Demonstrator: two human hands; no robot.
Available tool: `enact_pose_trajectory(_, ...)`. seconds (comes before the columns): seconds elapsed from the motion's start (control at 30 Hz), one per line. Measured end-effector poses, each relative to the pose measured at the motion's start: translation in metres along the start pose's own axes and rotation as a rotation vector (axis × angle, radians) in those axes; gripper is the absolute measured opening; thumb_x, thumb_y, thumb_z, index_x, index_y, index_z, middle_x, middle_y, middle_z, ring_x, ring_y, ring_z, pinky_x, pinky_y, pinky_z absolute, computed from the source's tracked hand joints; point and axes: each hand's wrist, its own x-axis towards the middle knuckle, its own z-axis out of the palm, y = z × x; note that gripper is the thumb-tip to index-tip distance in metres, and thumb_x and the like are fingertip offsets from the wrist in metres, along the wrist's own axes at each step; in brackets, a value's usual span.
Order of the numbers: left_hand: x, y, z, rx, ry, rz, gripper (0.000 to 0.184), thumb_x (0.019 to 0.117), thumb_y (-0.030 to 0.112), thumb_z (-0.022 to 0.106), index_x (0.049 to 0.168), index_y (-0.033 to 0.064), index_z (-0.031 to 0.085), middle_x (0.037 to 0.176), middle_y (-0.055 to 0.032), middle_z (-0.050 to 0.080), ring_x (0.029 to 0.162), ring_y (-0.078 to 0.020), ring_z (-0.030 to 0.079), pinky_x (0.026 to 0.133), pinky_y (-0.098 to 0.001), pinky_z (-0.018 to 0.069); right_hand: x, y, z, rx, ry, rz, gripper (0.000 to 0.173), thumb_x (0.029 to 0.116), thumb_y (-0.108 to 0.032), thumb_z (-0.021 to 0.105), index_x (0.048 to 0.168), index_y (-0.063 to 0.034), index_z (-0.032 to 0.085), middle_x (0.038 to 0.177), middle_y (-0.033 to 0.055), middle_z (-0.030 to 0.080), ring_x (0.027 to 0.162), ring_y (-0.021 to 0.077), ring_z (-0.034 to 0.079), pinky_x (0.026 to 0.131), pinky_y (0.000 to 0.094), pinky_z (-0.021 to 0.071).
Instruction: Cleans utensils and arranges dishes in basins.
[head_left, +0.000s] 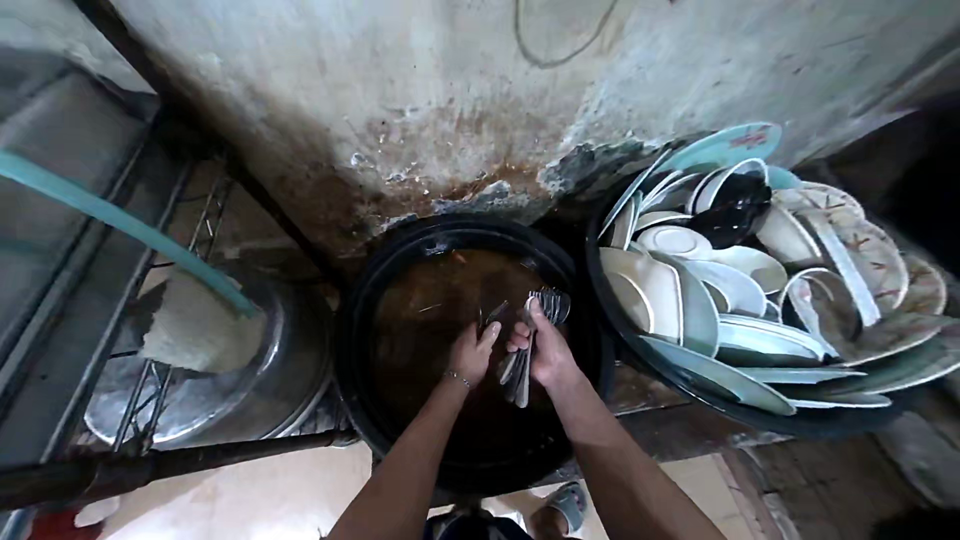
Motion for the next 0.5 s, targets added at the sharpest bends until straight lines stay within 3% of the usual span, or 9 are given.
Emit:
enact_pose_trajectory(0.07,-0.006,0.013,0.007,0.092,0.013,0.034,0.050,0.1106,0.041,0.045,0.146,0.0063,0.048,0.121,-0.0225,0.067,0.107,-0.0365,0.068,0.095,-0.0575,0.0537,-0.007,0.009,-0.004,-0.088,0.007,-0.028,0.036,0.1032,-0.050,0.056,0.110,-0.0143,0.059,0.069,-0.0022,0.052,0.052,0.0089,0.052,0.051,0.0260,0.0521)
enact_pose_trajectory(0.13,-0.014,0.026,0.020,0.254,0.028,0.072,0.047,0.1066,0.021,0.053,0.149,0.0036,0.044,0.135,-0.0216,0.061,0.117,-0.0363,0.065,0.101,-0.0558,0.0532,-0.018,0.019,-0.004,-0.217,0.004,-0.053,0.043,0.0988,-0.051,0.062,0.122,-0.0149,0.058,0.088,0.0017,0.063,0.073,0.0124,0.062,0.066,0.0325,0.0567)
enact_pose_trajectory(0.2,-0.022,0.034,0.032,0.379,0.033,0.098,0.054,0.1036,0.016,0.055,0.155,0.0061,0.040,0.152,-0.0221,0.046,0.124,-0.0385,0.061,0.102,-0.0550,0.0538,-0.025,0.023,0.001,-0.287,0.010,-0.072,0.063,0.0919,-0.051,0.072,0.140,-0.0152,0.053,0.114,0.0078,0.069,0.099,0.0193,0.068,0.084,0.0421,0.0585)
enact_pose_trajectory(0.23,-0.026,0.036,0.035,0.410,0.039,0.126,0.054,0.1023,0.015,0.057,0.154,0.0076,0.042,0.154,-0.0214,0.043,0.122,-0.0376,0.063,0.098,-0.0535,0.0561,-0.026,0.022,0.005,-0.288,0.035,-0.085,0.065,0.0909,-0.047,0.075,0.141,-0.0134,0.052,0.116,0.0097,0.070,0.100,0.0210,0.068,0.084,0.0435,0.0587)
enact_pose_trajectory(0.37,-0.029,0.015,0.036,0.358,0.060,0.392,0.054,0.0995,0.023,0.066,0.149,0.0092,0.053,0.152,-0.0165,0.047,0.130,-0.0291,0.057,0.106,-0.0457,0.0532,-0.018,0.008,0.012,-0.197,0.167,-0.117,0.039,0.0926,-0.022,0.075,0.124,-0.0046,0.060,0.097,0.0112,0.070,0.083,0.0198,0.069,0.073,0.0397,0.0588)
enact_pose_trajectory(0.47,-0.030,-0.013,0.022,0.240,0.184,0.511,0.034,0.0981,0.034,0.069,0.126,0.0154,0.074,0.137,-0.0065,0.062,0.126,-0.0217,0.060,0.105,-0.0466,0.0525,-0.016,0.004,0.003,-0.220,0.121,-0.115,0.030,0.0935,-0.018,0.075,0.116,-0.0039,0.061,0.084,0.0074,0.069,0.071,0.0163,0.067,0.066,0.0354,0.0594)
enact_pose_trajectory(0.5,-0.033,-0.021,0.013,0.208,0.228,0.496,0.029,0.0987,0.032,0.068,0.121,0.0155,0.075,0.132,-0.0059,0.065,0.123,-0.0196,0.062,0.103,-0.0443,0.0545,-0.018,0.005,-0.002,-0.262,0.078,-0.107,0.031,0.0930,-0.019,0.076,0.116,-0.0046,0.060,0.080,0.0067,0.068,0.067,0.0166,0.067,0.063,0.0354,0.0598)
